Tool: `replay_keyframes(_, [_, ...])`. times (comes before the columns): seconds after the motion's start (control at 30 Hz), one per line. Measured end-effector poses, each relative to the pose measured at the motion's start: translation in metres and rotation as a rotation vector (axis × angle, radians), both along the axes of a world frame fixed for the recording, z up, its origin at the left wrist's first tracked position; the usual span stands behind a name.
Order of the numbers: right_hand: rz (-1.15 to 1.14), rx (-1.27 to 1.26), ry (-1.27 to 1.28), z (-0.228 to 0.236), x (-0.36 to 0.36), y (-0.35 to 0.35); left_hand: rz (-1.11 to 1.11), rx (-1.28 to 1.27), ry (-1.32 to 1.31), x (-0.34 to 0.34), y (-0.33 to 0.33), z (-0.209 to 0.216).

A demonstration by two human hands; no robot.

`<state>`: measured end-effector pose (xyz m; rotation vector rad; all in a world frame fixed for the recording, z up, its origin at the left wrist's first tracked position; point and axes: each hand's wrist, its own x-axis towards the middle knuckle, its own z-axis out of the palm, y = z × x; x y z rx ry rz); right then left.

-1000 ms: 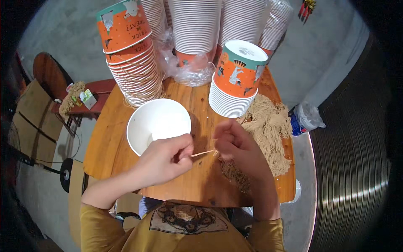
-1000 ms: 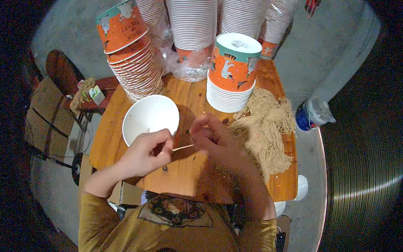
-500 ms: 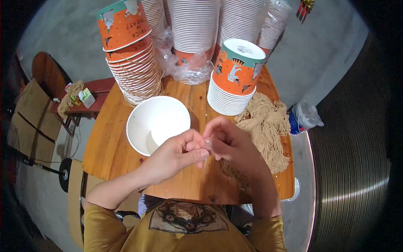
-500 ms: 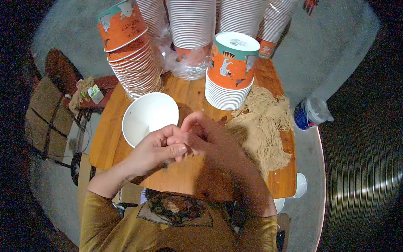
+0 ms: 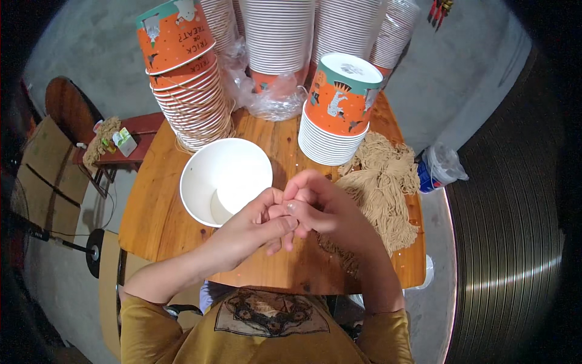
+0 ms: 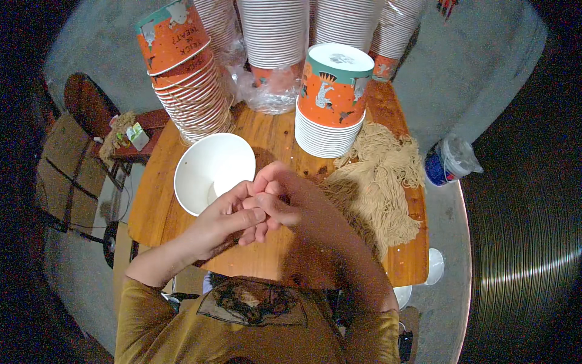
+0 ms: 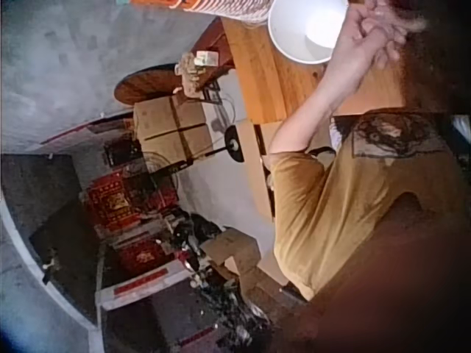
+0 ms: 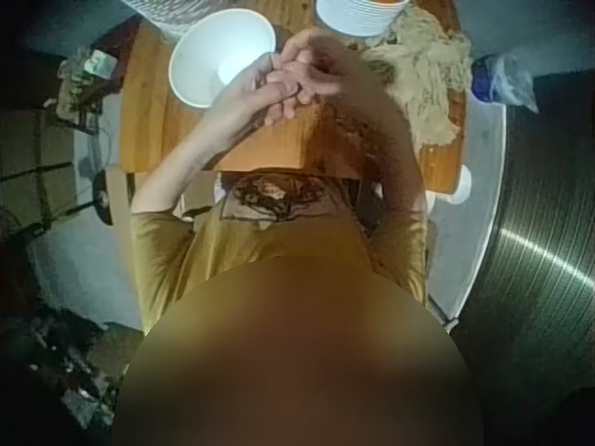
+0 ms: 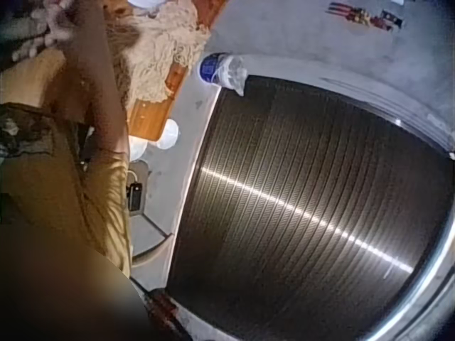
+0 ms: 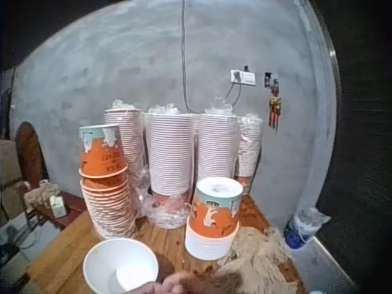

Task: The recorder is tying thin brown strings onto the sides of paper cups.

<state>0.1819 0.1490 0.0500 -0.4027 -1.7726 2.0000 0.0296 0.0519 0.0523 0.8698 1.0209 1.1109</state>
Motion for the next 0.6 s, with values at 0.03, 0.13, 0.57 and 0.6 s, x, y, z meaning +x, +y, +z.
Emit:
replay_keyframes(0.03, [-0.023,0.015,-0.008,-0.001,0.000,0.000,-0.001,0.001,0.000,-0.001,0.001,-0.002])
replay_keyframes(0.13, [-0.086,0.070,-0.049,0.002,0.001,0.004,-0.030,-0.035,0.018,-0.007,0.000,-0.010])
replay_keyframes(0.57, [-0.238,0.346,-0.288,-0.037,0.015,0.009,-0.074,-0.054,0.426,-0.018,-0.018,-0.013])
replay_keyframes(0.6, [-0.337,0.598,-0.335,-0.034,0.015,0.002,-0.062,-0.033,0.471,-0.017,-0.018,-0.012])
